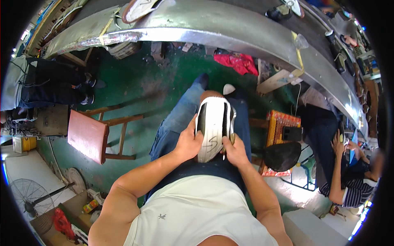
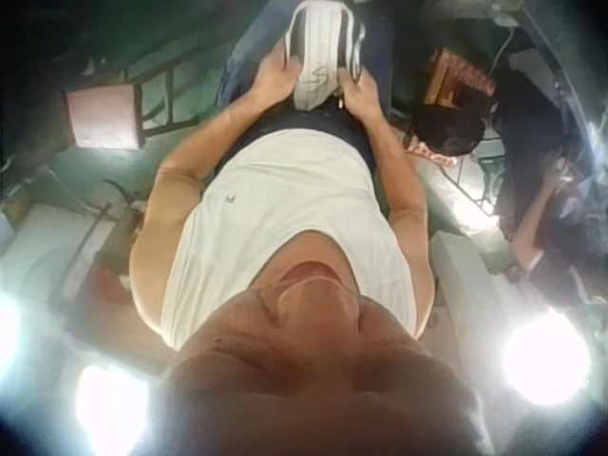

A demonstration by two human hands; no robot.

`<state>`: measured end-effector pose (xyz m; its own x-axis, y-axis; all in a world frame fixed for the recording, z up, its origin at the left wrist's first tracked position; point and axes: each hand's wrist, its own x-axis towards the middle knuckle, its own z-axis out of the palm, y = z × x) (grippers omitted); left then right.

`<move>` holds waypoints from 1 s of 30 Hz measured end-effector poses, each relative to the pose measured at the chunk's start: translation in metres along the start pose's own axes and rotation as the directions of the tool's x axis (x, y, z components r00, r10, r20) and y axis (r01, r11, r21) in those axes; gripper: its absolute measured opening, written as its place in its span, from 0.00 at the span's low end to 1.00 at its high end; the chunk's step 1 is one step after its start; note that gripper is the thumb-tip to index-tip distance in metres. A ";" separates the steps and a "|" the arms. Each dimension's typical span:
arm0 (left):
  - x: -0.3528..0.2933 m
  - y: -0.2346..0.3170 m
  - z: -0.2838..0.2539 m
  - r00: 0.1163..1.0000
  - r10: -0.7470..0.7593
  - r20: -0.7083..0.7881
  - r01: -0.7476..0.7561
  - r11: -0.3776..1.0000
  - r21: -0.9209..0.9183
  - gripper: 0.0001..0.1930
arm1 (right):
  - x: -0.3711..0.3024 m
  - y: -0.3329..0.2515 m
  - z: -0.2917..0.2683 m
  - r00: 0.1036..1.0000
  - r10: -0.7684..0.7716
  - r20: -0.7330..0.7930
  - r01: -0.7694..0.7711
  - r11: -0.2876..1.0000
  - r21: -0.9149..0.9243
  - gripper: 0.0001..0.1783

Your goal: Manual lasting of shoe uppers to the insole and mold using pincers and hammers.

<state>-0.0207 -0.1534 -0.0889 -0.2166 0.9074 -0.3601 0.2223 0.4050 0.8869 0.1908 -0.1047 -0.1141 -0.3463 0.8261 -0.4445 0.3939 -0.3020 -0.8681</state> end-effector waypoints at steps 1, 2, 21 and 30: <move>-0.001 -0.003 0.009 0.995 0.088 -0.041 -0.090 0.995 -0.049 0.34 | 0.000 0.004 -0.001 1.000 -0.011 -0.023 0.012 0.998 0.054 0.13; -0.001 -0.007 0.012 0.996 0.078 -0.032 -0.079 0.996 -0.045 0.34 | -0.004 0.006 -0.004 1.000 0.012 -0.019 -0.011 0.999 0.052 0.12; 0.017 -0.038 0.053 0.854 0.058 0.516 -0.033 0.998 -0.057 0.54 | -0.082 -0.019 -0.100 0.912 -0.322 0.256 0.403 0.580 -0.708 0.24; 0.013 -0.025 0.067 0.868 -0.115 0.484 0.444 0.616 -0.650 0.37 | -0.045 -0.054 -0.086 0.870 0.056 0.489 0.414 0.455 -0.788 0.17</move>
<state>0.0345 -0.1447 -0.1350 0.2465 0.7950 -0.5542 -0.5774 0.5798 0.5748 0.2580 -0.0847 -0.0281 -0.6960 0.4696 -0.5432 0.7071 0.5797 -0.4049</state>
